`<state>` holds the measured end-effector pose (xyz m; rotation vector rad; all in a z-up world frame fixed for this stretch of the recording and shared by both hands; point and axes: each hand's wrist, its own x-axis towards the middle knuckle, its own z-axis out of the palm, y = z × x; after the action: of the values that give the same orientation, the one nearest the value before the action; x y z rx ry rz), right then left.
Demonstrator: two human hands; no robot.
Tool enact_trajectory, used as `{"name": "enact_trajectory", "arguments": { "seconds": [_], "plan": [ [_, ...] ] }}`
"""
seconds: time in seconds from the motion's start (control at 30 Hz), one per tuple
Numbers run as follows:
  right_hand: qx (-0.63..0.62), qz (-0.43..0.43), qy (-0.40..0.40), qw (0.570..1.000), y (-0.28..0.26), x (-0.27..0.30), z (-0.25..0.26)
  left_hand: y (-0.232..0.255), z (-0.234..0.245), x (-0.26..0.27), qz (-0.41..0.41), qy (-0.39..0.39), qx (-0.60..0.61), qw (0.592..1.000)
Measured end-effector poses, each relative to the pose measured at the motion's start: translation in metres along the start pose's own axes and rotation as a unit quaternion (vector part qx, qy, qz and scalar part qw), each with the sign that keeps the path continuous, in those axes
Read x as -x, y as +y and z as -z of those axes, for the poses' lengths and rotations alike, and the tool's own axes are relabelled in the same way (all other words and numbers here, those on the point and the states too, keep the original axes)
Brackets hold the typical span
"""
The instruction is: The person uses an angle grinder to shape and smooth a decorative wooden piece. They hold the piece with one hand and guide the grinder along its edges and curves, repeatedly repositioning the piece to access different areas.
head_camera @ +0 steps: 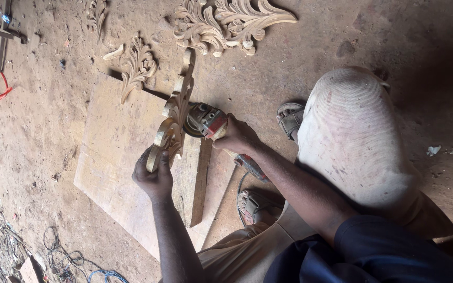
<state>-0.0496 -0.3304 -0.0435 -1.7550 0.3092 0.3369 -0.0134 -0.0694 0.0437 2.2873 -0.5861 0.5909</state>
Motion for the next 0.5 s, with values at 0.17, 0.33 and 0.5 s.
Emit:
{"name": "enact_trajectory", "arguments": {
  "seconds": [0.17,0.33,0.5],
  "plan": [
    [-0.076,0.036,0.027,0.996,0.014,-0.005,0.008,-0.006,0.011,-0.013,0.050,-0.035,0.009,0.998],
    [-0.137,0.061,0.044,0.988,0.033,-0.007,0.032,-0.021,0.030,-0.013,0.073,-0.106,-0.014,0.992],
    [-0.188,0.063,0.058,0.979,0.043,-0.010,0.051,-0.050,0.050,-0.006,0.253,-0.227,0.004,0.940]
  ]
}}
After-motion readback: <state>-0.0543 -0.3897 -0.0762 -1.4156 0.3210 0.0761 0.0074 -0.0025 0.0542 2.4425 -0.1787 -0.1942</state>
